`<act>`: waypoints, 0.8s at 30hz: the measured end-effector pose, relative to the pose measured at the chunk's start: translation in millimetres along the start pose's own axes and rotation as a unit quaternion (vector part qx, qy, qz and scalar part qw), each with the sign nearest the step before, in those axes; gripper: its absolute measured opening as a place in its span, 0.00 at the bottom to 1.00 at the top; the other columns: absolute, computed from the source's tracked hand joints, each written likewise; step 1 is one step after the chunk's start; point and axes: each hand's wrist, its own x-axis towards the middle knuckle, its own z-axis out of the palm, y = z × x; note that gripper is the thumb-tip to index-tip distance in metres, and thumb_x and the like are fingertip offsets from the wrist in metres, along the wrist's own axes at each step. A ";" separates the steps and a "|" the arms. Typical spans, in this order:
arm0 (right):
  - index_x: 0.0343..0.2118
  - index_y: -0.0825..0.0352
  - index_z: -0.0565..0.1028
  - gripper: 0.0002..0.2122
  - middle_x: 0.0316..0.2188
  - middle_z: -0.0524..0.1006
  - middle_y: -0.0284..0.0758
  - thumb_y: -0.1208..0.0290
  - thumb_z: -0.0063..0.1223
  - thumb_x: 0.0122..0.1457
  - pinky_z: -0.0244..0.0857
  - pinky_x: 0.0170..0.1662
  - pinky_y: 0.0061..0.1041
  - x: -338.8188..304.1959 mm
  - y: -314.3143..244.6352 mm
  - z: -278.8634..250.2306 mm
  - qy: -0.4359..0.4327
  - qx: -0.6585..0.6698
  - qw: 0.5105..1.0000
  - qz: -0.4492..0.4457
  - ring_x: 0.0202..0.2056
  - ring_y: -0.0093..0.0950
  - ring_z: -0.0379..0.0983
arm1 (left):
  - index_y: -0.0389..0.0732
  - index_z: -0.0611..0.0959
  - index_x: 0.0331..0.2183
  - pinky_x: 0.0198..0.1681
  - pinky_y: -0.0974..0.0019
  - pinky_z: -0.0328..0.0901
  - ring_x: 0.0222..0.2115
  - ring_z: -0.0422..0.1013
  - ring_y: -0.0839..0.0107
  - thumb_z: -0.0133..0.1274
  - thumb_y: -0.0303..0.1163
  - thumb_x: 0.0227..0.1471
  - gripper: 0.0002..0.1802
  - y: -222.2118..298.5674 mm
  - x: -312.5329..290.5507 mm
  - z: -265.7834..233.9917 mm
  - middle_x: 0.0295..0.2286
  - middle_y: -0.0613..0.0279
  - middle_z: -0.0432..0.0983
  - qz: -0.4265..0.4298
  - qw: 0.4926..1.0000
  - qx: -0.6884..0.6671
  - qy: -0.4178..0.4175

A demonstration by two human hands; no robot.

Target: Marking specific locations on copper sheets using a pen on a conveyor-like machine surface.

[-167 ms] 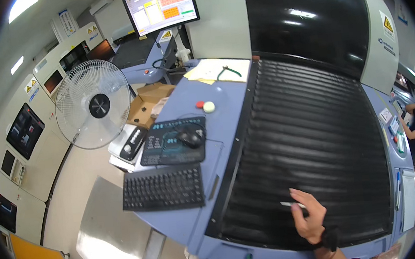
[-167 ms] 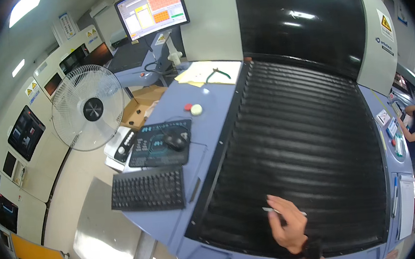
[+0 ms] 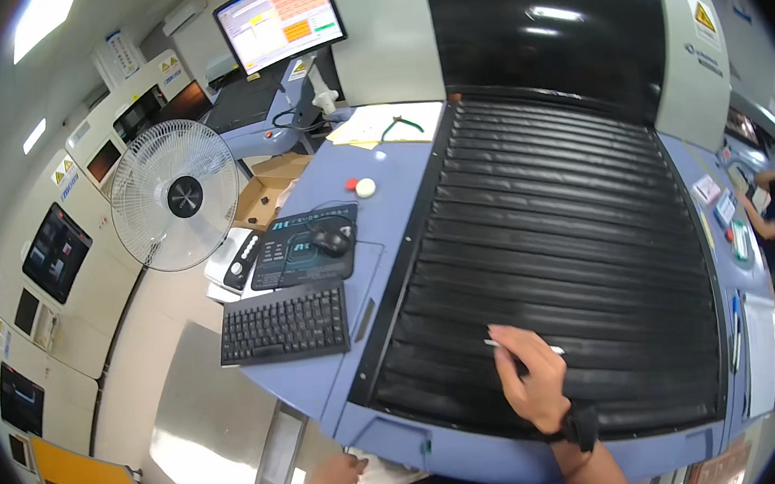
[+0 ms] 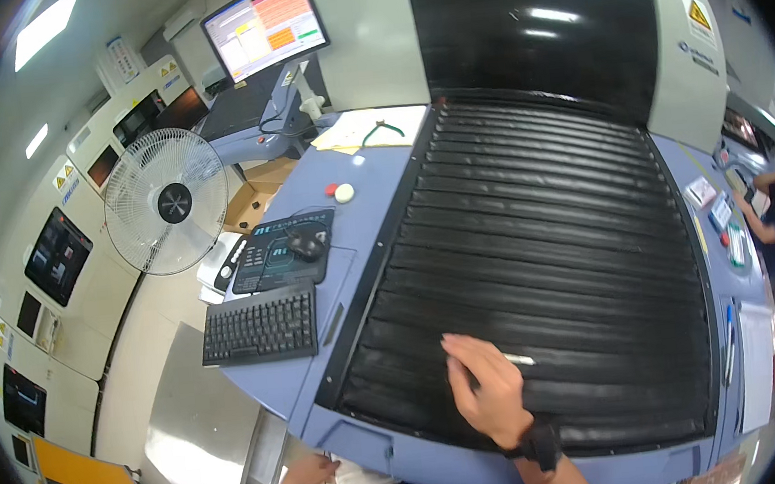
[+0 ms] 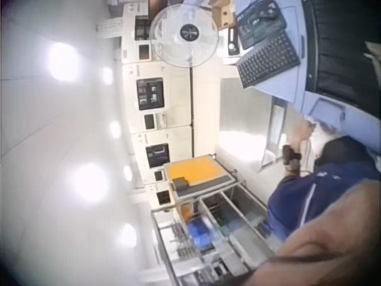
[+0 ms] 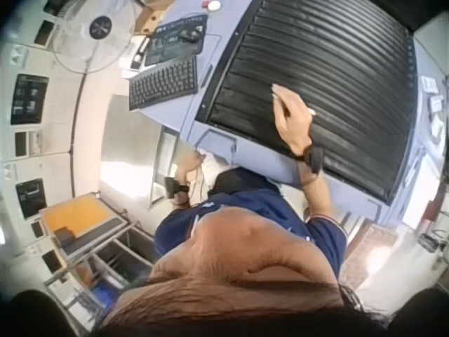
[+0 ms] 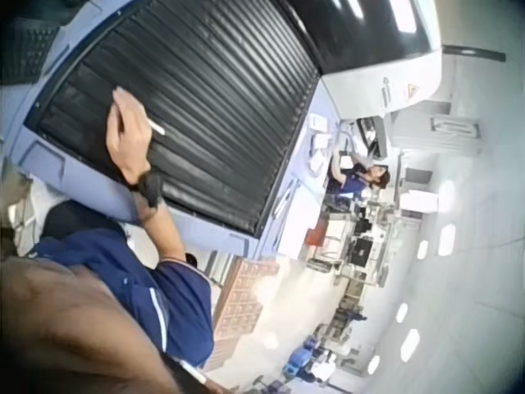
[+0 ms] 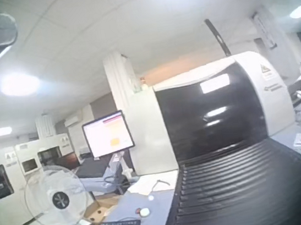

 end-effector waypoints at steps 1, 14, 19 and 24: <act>0.39 0.73 0.79 0.11 0.37 0.82 0.44 0.86 0.57 0.51 0.74 0.43 0.32 -0.8 5.5 -2.5 0.014 -0.007 1.000 -0.013 0.40 0.40 0.80 | 0.38 0.86 0.34 0.34 0.59 0.70 0.27 0.79 0.62 0.51 0.51 0.57 0.24 40.3 -21.5 -42.3 0.24 0.52 0.82 -0.004 0.999 -0.017 -0.043; 0.33 0.72 0.81 0.09 0.28 0.81 0.49 0.77 0.50 0.56 0.73 0.41 0.37 15.9 66.0 -81.5 -0.020 -0.165 0.967 0.194 0.34 0.46 0.79 | 0.40 0.82 0.40 0.41 0.58 0.69 0.38 0.73 0.57 0.54 0.37 0.56 0.13 283.9 69.1 -113.0 0.36 0.56 0.77 0.448 0.857 0.120 0.227; 0.33 0.70 0.83 0.10 0.30 0.80 0.51 0.76 0.50 0.53 0.73 0.44 0.38 14.5 67.4 -100.2 -0.110 -0.129 0.963 0.210 0.36 0.47 0.79 | 0.40 0.81 0.41 0.46 0.58 0.66 0.41 0.71 0.58 0.55 0.37 0.56 0.14 299.3 100.3 -108.4 0.38 0.58 0.75 0.505 0.822 0.167 0.203; 0.24 0.69 0.81 0.07 0.24 0.78 0.52 0.77 0.51 0.46 0.74 0.34 0.44 12.0 89.7 -68.2 -0.081 -0.264 0.940 0.202 0.30 0.49 0.79 | 0.40 0.82 0.39 0.43 0.56 0.66 0.37 0.71 0.55 0.57 0.34 0.54 0.11 292.2 114.3 -110.2 0.34 0.56 0.76 0.554 0.805 0.083 0.193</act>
